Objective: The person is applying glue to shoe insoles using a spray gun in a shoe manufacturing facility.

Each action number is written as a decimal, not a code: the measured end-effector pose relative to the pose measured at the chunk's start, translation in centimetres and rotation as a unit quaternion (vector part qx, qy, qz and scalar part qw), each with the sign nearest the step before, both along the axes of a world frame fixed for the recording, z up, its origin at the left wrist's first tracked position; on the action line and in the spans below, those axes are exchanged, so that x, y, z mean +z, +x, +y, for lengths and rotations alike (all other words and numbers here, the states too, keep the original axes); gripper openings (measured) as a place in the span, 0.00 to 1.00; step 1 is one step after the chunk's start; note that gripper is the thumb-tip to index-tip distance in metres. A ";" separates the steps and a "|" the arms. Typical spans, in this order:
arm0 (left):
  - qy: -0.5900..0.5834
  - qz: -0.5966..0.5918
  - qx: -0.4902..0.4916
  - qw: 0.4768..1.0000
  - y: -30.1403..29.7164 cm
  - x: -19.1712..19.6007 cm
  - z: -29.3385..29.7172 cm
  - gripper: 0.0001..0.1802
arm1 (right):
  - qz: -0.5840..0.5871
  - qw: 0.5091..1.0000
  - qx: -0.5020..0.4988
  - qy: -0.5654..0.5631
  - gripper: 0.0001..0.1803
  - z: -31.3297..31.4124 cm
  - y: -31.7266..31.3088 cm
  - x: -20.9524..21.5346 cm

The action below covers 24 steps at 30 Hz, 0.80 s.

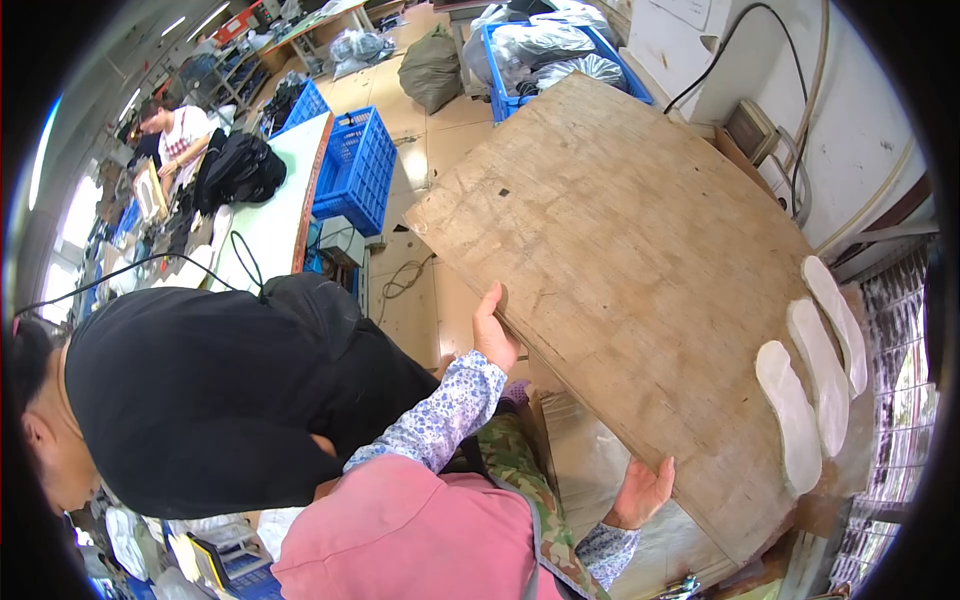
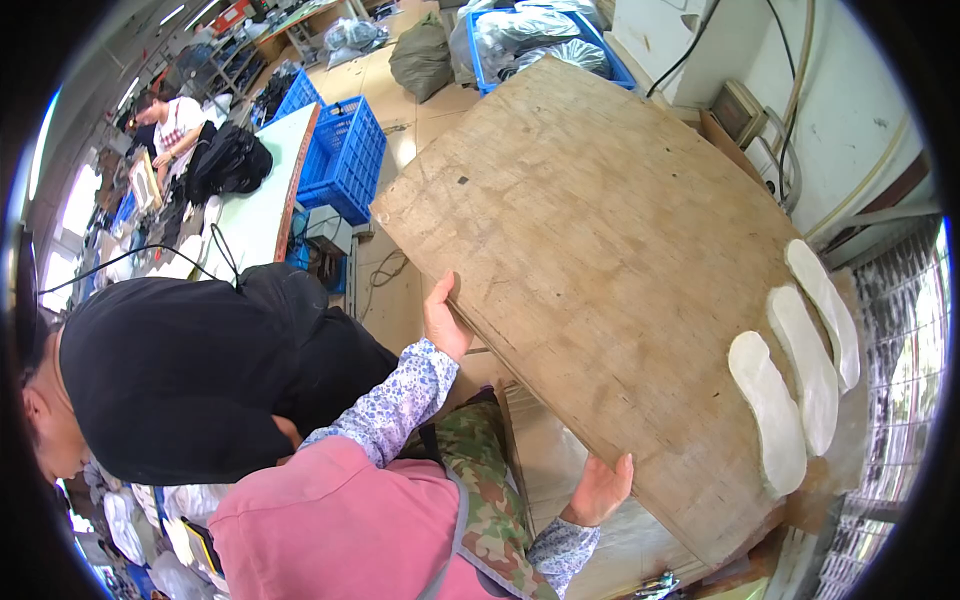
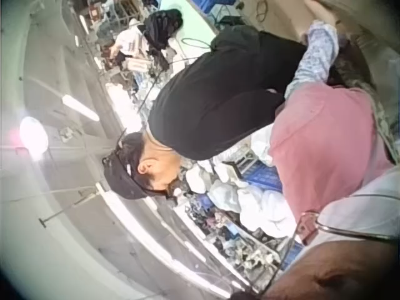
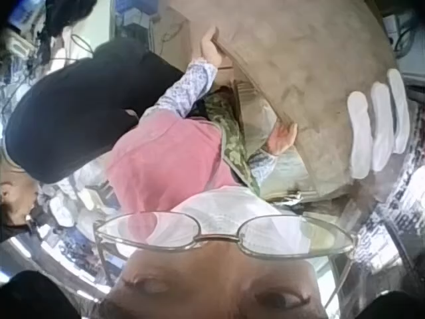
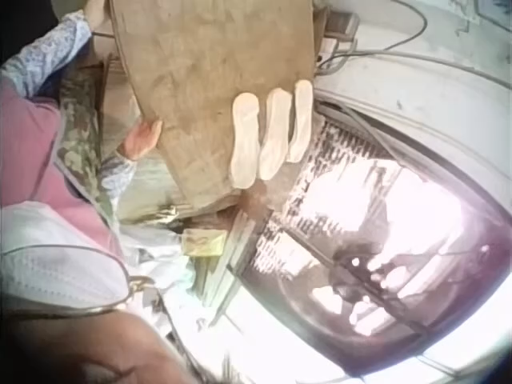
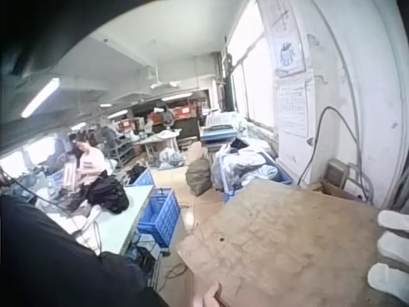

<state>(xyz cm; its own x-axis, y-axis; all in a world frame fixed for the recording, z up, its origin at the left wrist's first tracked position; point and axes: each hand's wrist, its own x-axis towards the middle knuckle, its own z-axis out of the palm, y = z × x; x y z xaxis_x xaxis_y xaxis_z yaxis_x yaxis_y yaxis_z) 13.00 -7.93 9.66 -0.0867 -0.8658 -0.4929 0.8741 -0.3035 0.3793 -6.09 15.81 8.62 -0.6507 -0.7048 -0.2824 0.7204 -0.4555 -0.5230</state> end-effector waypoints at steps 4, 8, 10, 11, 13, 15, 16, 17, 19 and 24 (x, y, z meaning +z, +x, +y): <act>-0.025 -0.021 0.035 0.999 0.3 -0.8 1.1 0.21 | -0.020 1.000 0.016 0.003 0.23 -0.1 -0.6 0.3; -0.017 -0.063 0.065 0.996 0.4 -1.2 2.3 0.21 | 0.004 0.999 0.031 0.034 0.27 -0.1 -1.1 0.5; -0.030 -0.083 0.085 0.992 0.6 -2.4 2.5 0.20 | 0.002 0.999 0.035 0.033 0.27 0.1 -1.4 0.3; -0.027 -0.081 0.087 0.993 0.6 -2.4 2.8 0.21 | 0.004 0.998 0.050 0.030 0.28 0.2 -1.6 0.3; -0.046 -0.092 0.108 0.989 1.2 -4.3 2.4 0.22 | 0.007 0.997 0.069 0.025 0.28 -0.3 -2.0 0.2; -0.039 -0.148 0.143 0.978 2.2 -5.7 1.8 0.23 | 0.017 0.996 0.082 0.020 0.28 -0.6 -1.7 0.3; -0.039 -0.148 0.144 0.978 2.6 -6.4 1.6 0.23 | 0.017 0.996 0.083 0.020 0.28 -0.8 -1.5 0.3; -0.041 -0.141 0.163 0.976 3.4 -7.1 1.4 0.23 | 0.004 0.994 0.102 0.033 0.28 -1.1 -1.3 0.5; -0.057 -0.172 0.213 0.960 6.6 -9.6 0.1 0.25 | -0.009 0.991 0.129 0.040 0.27 -2.1 -0.2 0.9; -0.005 -0.201 0.264 0.943 10.9 -6.5 -5.3 0.29 | -0.048 0.984 0.161 0.049 0.22 -8.8 3.5 -0.9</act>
<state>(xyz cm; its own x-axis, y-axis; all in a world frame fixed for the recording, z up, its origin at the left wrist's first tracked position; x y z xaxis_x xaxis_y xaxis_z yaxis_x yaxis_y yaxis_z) 23.95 -13.23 3.18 0.5498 -0.7406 -0.3862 0.6880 0.1393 0.7122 -2.59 7.05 7.72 -0.3642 -0.8365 -0.4094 0.8676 -0.1450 -0.4756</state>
